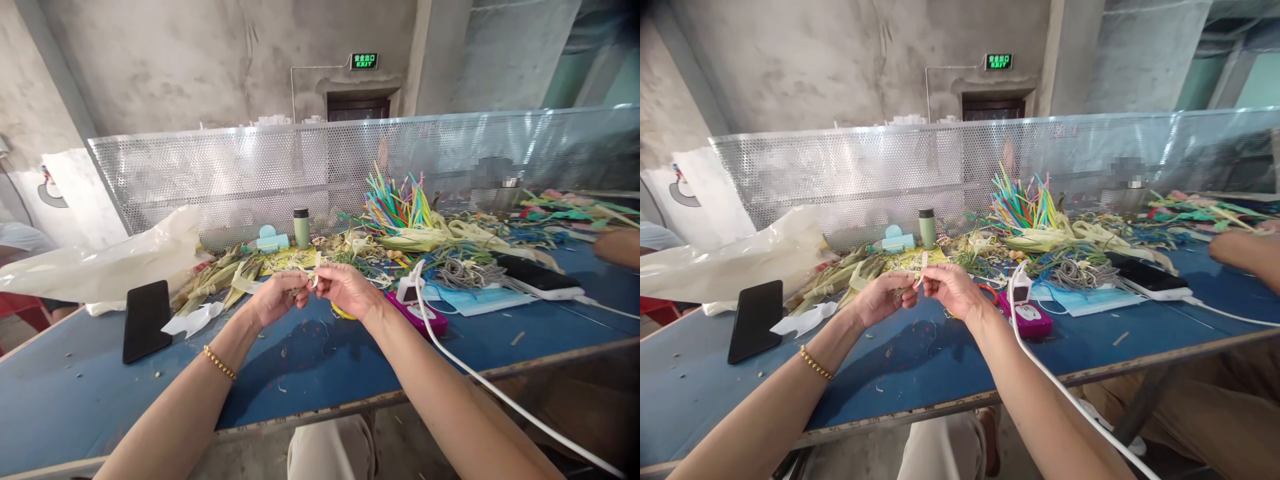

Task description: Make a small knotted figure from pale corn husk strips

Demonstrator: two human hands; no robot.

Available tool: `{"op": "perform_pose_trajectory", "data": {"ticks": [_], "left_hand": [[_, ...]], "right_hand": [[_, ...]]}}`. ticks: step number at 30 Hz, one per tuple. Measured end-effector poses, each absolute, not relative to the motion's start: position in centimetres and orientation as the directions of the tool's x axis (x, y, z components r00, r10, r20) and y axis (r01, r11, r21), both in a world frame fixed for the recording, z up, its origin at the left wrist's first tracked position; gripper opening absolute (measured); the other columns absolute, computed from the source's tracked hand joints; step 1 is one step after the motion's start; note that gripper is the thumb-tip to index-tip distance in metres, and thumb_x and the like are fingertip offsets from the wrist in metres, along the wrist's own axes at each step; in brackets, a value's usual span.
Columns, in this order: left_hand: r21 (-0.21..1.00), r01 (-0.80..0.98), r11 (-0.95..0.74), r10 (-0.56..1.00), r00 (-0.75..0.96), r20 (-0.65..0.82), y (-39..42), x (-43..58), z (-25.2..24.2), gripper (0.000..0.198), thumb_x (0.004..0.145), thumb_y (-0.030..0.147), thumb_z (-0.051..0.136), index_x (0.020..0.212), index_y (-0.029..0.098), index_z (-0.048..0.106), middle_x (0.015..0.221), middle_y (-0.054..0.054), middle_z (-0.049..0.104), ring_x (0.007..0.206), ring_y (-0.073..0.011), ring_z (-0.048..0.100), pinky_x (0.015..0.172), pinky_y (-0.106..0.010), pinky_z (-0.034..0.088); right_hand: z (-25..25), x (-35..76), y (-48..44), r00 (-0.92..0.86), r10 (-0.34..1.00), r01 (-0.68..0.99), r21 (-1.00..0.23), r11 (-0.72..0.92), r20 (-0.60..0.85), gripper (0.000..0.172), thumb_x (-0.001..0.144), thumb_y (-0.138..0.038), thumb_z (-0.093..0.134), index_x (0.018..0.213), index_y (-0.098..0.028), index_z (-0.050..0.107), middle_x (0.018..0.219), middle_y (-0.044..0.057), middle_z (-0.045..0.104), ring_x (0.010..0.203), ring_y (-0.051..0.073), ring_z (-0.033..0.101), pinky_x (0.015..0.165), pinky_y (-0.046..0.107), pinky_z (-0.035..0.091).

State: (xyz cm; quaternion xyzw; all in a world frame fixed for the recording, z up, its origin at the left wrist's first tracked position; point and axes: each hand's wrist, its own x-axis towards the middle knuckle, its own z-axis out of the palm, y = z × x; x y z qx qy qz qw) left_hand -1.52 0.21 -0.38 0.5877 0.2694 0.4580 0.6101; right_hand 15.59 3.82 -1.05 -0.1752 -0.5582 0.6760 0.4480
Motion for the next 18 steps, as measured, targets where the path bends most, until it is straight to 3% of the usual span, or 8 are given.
{"op": "perform_pose_trajectory", "data": {"ticks": [3, 7, 10, 12, 15, 18], "left_hand": [[0.948, -0.162, -0.275, 0.857, 0.406, 0.318, 0.32, -1.28, -0.66, 0.02, 0.077, 0.033, 0.068, 0.074, 0.013, 0.065, 0.06, -0.001, 0.052, 0.054, -0.0108, 0.046, 0.057, -0.026, 0.037], [0.834, 0.139, -0.534, 0.829, 0.28, 0.484, 0.74, -0.87, -1.15, 0.028, 0.08, 0.036, 0.064, 0.062, 0.015, 0.061, 0.056, 0.001, 0.052, 0.053, -0.0109, 0.045, 0.057, -0.025, 0.035], [0.754, 0.321, -0.574, 0.819, 0.235, 0.523, 0.92, -0.82, -1.22, 0.028, 0.083, 0.032, 0.059, 0.06, 0.016, 0.061, 0.056, 0.0, 0.054, 0.056, -0.0118, 0.046, 0.058, -0.025, 0.034], [0.76, 0.33, -0.56, 0.828, 0.207, 0.521, 0.9, -0.88, -1.05, 0.022, 0.082, 0.032, 0.061, 0.068, 0.016, 0.067, 0.063, -0.001, 0.06, 0.061, -0.0131, 0.05, 0.061, -0.024, 0.036], [0.811, 0.204, -0.548, 0.835, 0.183, 0.518, 0.8, -0.99, -0.65, 0.022, 0.079, 0.034, 0.065, 0.088, 0.015, 0.073, 0.082, -0.004, 0.069, 0.075, -0.0165, 0.057, 0.07, -0.026, 0.041], [0.819, 0.16, -0.551, 0.833, 0.16, 0.53, 0.84, -1.02, -0.46, 0.023, 0.076, 0.033, 0.069, 0.088, 0.014, 0.074, 0.085, -0.006, 0.071, 0.078, -0.0184, 0.06, 0.075, -0.028, 0.043]], "right_hand": [[-0.82, 15.57, 3.74, -0.505, 0.822, -0.481, -0.876, -0.018, 0.261, 0.018, 0.067, -0.026, 0.076, 0.063, -0.014, 0.063, 0.058, 0.0, 0.059, 0.058, 0.011, 0.054, 0.063, 0.027, 0.042], [-0.93, 15.55, 3.76, -0.447, 0.871, -0.532, -0.844, -0.072, 0.207, 0.015, 0.065, -0.021, 0.076, 0.063, -0.013, 0.064, 0.058, -0.001, 0.058, 0.056, 0.01, 0.052, 0.059, 0.026, 0.041], [-1.02, 15.59, 3.85, -0.431, 0.888, -0.542, -0.833, -0.112, 0.161, 0.014, 0.064, -0.019, 0.077, 0.065, -0.013, 0.064, 0.062, -0.001, 0.06, 0.053, 0.008, 0.049, 0.056, 0.025, 0.039], [-1.01, 15.6, 3.89, -0.433, 0.887, -0.516, -0.851, -0.098, 0.16, 0.015, 0.064, -0.021, 0.077, 0.067, -0.013, 0.065, 0.064, 0.0, 0.062, 0.053, 0.007, 0.049, 0.055, 0.025, 0.038], [-1.09, 15.52, 3.89, -0.42, 0.888, -0.458, -0.889, -0.03, 0.186, 0.018, 0.063, -0.025, 0.079, 0.069, -0.014, 0.065, 0.064, 0.0, 0.062, 0.052, 0.008, 0.049, 0.053, 0.025, 0.036], [-1.4, 15.26, 3.88, -0.405, 0.883, -0.412, -0.91, 0.054, 0.236, 0.02, 0.063, -0.028, 0.079, 0.071, -0.014, 0.066, 0.064, 0.0, 0.063, 0.05, 0.009, 0.05, 0.051, 0.026, 0.036]]}}
